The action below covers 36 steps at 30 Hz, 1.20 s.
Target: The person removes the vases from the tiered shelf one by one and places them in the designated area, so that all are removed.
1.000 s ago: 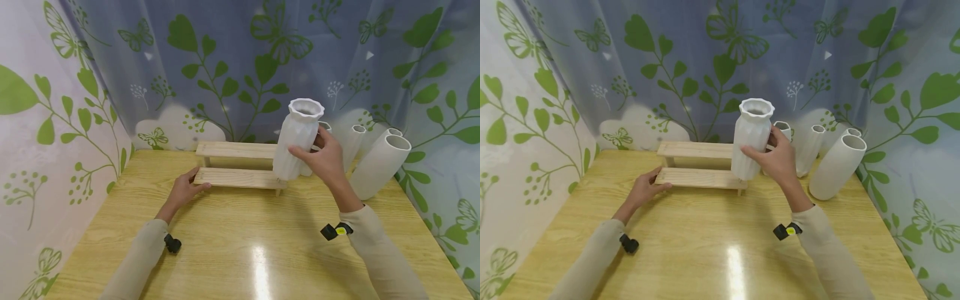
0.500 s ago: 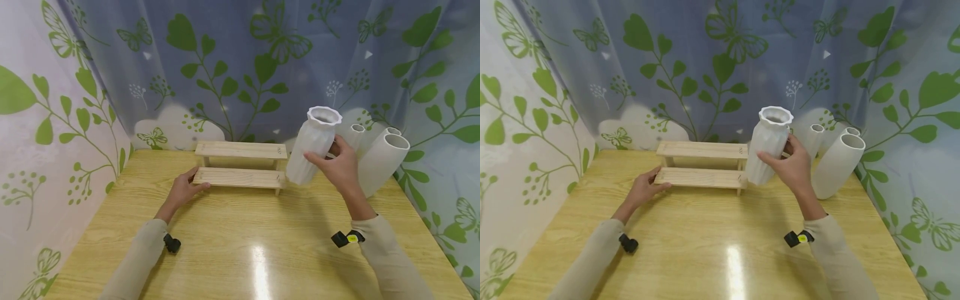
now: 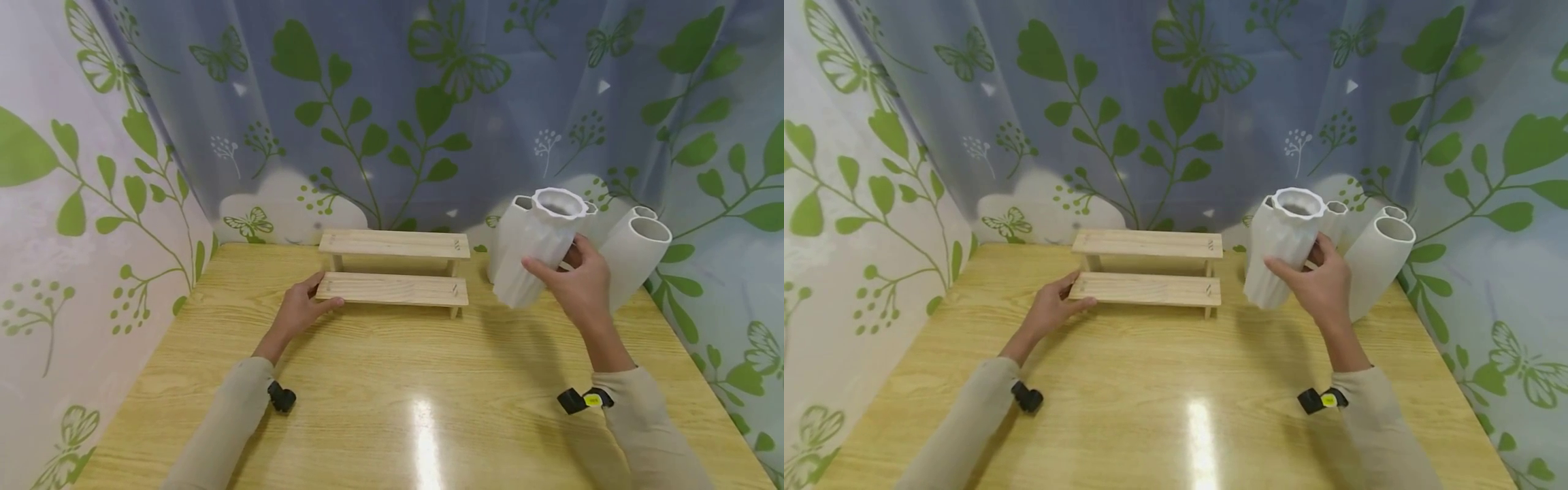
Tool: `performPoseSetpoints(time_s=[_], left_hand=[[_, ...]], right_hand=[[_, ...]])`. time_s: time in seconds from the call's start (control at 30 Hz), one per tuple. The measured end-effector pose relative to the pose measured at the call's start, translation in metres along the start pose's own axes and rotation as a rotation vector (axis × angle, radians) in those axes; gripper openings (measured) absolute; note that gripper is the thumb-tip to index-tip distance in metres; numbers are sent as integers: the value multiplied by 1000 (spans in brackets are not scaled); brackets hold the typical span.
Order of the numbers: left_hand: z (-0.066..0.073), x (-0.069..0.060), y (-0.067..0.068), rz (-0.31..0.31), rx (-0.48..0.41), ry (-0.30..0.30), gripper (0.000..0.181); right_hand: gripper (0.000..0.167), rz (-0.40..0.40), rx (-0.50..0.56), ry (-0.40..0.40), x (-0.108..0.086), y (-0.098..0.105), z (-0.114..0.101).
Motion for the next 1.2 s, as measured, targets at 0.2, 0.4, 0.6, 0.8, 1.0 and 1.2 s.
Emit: performPoseSetpoints(time_s=[0.2,0.4,0.6,0.8,1.0,1.2], left_hand=[[2,-1,1,2,3,6,97],[2,-1,0,3,18,4,96],[4,-2,-1,6,7,19,95],[6,-2,0,7,5,23,95],[3,-1,-1,6,10,28,97],[1,-1,0,6,15,23,97]], right_hand=[[72,30,-8,-16,-1,5,12],[74,55,-20,-49,-2,8,29],[74,97,-24,-68,-3,11,42],[77,131,-8,-95,-3,13,55],[75,154,-10,-100,-2,13,67],[74,163,-23,-98,-1,13,74]])
Point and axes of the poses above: each hand's wrist, its own x-axis towards the middle knuckle, its own y-axis out of the back of the hand, z = x × y, the point moved 6 cm from there along x, towards the middle knuckle, and after that the axes turned 2 degrees about -z, right-handed, at the moved point
